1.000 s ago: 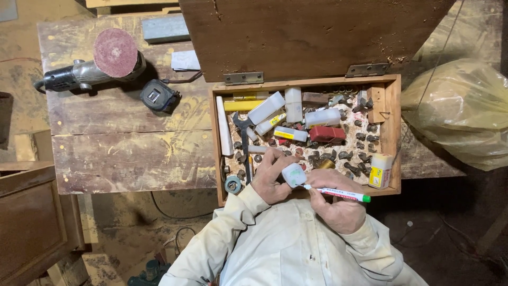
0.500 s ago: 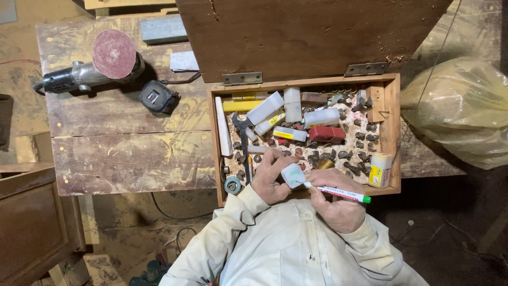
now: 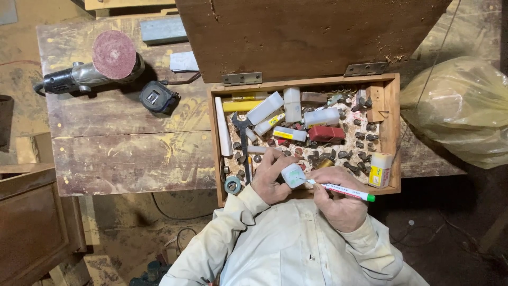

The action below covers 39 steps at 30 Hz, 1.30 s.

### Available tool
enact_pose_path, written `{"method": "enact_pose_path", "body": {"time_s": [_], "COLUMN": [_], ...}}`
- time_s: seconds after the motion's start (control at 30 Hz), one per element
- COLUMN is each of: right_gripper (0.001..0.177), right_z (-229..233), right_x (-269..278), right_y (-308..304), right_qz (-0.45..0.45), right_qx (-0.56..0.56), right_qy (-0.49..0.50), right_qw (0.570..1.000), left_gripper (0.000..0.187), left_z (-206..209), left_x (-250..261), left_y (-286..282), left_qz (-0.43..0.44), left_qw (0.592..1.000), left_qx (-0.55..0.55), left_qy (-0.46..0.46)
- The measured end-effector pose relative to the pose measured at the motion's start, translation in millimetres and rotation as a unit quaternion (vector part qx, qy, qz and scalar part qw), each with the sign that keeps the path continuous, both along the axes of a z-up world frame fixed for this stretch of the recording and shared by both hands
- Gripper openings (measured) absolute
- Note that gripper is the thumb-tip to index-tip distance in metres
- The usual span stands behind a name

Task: Searching through a wooden box of various small hardware components and marking an item with a marker.

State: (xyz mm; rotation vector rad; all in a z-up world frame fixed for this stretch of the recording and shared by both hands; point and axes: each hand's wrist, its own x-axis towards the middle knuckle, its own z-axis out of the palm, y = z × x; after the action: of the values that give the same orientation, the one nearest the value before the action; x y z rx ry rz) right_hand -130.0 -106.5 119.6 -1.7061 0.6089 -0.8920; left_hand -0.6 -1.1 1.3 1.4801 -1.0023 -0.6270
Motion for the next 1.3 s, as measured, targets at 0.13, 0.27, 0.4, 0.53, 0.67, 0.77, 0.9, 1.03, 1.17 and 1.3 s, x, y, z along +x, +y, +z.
{"method": "enact_pose_path", "body": {"time_s": [0.13, 0.27, 0.4, 0.53, 0.67, 0.77, 0.9, 1.03, 1.17, 1.3], "right_gripper": [0.007, 0.009, 0.010, 0.010, 0.009, 0.009, 0.009, 0.010, 0.009, 0.007], "right_z": [-8.1, -2.5, -8.7, -8.3, -2.3, -10.8, -12.4, -5.8, -8.9, -12.5], "right_x": [-5.3, -1.0, -5.2, -5.5, -2.7, -7.2, -7.4, -4.0, -5.7, -9.6], "right_y": [0.8, 2.6, 1.6, 1.7, 0.3, 2.2, 2.5, 1.3, 0.7, 2.6], "right_qz": [-0.010, -0.015, -0.014, -0.015, -0.006, -0.018, -0.018, -0.009, -0.013, 0.001], "right_qx": [0.005, 0.012, 0.005, 0.009, -0.004, 0.013, 0.027, 0.014, 0.011, 0.023], "right_qy": [-0.001, -0.004, 0.003, 0.003, 0.013, 0.007, -0.005, 0.006, 0.012, -0.004], "right_qw": [1.000, 1.000, 1.000, 1.000, 1.000, 1.000, 0.999, 1.000, 1.000, 1.000], "left_gripper": [0.044, 0.044, 0.044, 0.043, 0.043, 0.042, 0.044, 0.044, 0.043, 0.042], "left_z": [-1.0, 1.4, -1.7, -1.1, -2.3, 0.5, -0.2, -0.4, 3.5, -0.1], "left_x": [0.3, 0.9, 1.1, 1.5, 1.8, 2.0, 1.6, 1.8, 2.1, 1.1], "left_y": [0.0, 0.0, 0.6, 0.4, -0.2, 0.0, 0.6, 0.3, -0.1, 1.3], "left_qz": [0.001, 0.000, -0.004, -0.005, -0.006, -0.009, -0.014, -0.016, -0.007, -0.006], "left_qw": [1.000, 1.000, 1.000, 1.000, 1.000, 1.000, 1.000, 1.000, 1.000, 1.000], "left_qx": [-0.003, -0.001, -0.001, 0.000, -0.004, 0.003, 0.004, 0.008, 0.006, 0.007], "left_qy": [-0.002, -0.002, -0.002, -0.003, 0.002, 0.004, 0.003, 0.001, 0.003, -0.003]}}
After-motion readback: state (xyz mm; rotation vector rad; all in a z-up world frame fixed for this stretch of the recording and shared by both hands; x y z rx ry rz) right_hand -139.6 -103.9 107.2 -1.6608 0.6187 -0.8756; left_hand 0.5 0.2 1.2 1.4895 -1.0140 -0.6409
